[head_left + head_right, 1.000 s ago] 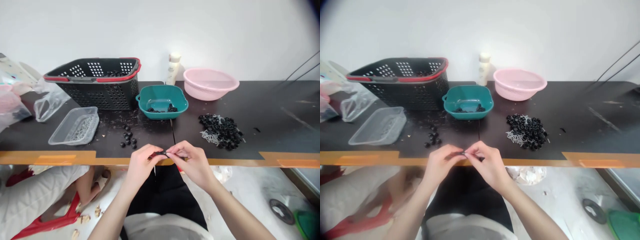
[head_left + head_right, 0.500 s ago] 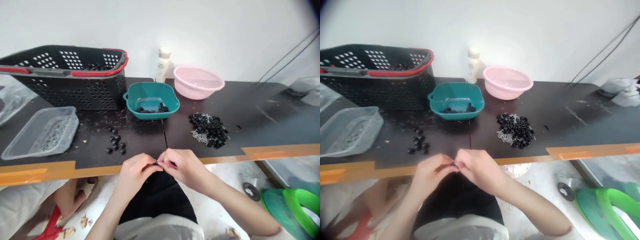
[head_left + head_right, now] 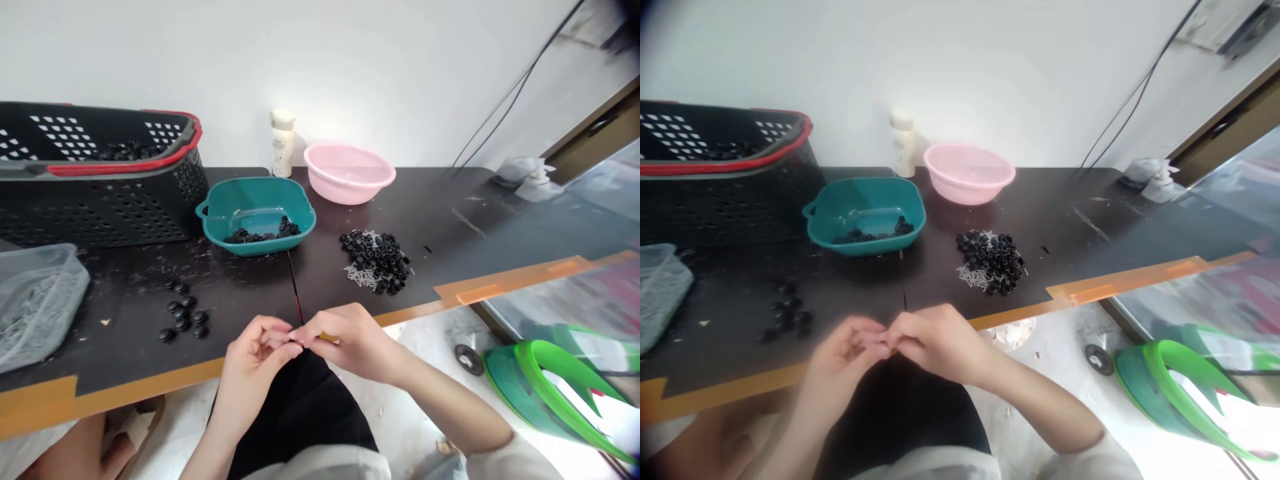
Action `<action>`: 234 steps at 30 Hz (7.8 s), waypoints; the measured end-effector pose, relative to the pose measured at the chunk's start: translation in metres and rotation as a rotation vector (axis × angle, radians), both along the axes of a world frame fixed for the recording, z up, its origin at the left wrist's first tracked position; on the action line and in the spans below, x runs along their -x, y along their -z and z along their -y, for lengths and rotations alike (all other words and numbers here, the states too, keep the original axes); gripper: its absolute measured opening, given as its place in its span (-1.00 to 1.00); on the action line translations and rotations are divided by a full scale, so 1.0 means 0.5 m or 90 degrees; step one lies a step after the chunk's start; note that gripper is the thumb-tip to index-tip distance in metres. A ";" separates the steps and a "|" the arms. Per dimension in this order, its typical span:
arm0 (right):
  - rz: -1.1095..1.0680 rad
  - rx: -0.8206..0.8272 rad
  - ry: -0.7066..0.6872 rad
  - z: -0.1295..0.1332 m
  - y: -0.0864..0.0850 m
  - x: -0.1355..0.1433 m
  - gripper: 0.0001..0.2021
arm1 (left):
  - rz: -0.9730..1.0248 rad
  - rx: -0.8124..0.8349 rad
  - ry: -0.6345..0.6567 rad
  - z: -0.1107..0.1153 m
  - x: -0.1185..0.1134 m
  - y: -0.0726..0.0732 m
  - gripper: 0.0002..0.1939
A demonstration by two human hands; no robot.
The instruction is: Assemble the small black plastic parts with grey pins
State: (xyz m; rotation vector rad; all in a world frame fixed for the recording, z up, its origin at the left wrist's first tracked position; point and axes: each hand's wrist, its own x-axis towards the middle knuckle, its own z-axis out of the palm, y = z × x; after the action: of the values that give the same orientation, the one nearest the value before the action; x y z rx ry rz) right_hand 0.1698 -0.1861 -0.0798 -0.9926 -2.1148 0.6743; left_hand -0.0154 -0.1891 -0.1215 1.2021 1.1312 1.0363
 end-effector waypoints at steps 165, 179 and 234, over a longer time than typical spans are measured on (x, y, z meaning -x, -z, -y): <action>-0.138 0.099 -0.108 0.024 -0.001 0.090 -0.86 | -0.051 -0.018 0.174 0.054 0.089 -0.076 -0.51; -0.102 0.092 -0.085 0.025 0.015 0.099 -0.85 | -0.110 0.002 0.121 0.058 0.080 -0.071 -0.49; -0.087 0.019 0.011 0.022 0.063 0.114 -0.93 | -0.018 0.114 0.150 0.036 0.061 -0.068 -0.47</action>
State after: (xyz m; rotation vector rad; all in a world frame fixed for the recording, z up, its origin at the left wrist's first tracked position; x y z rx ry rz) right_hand 0.1130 -0.1971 -0.1113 -0.9525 -1.9809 0.7450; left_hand -0.0457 -0.2071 -0.0876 1.1778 1.0516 0.7261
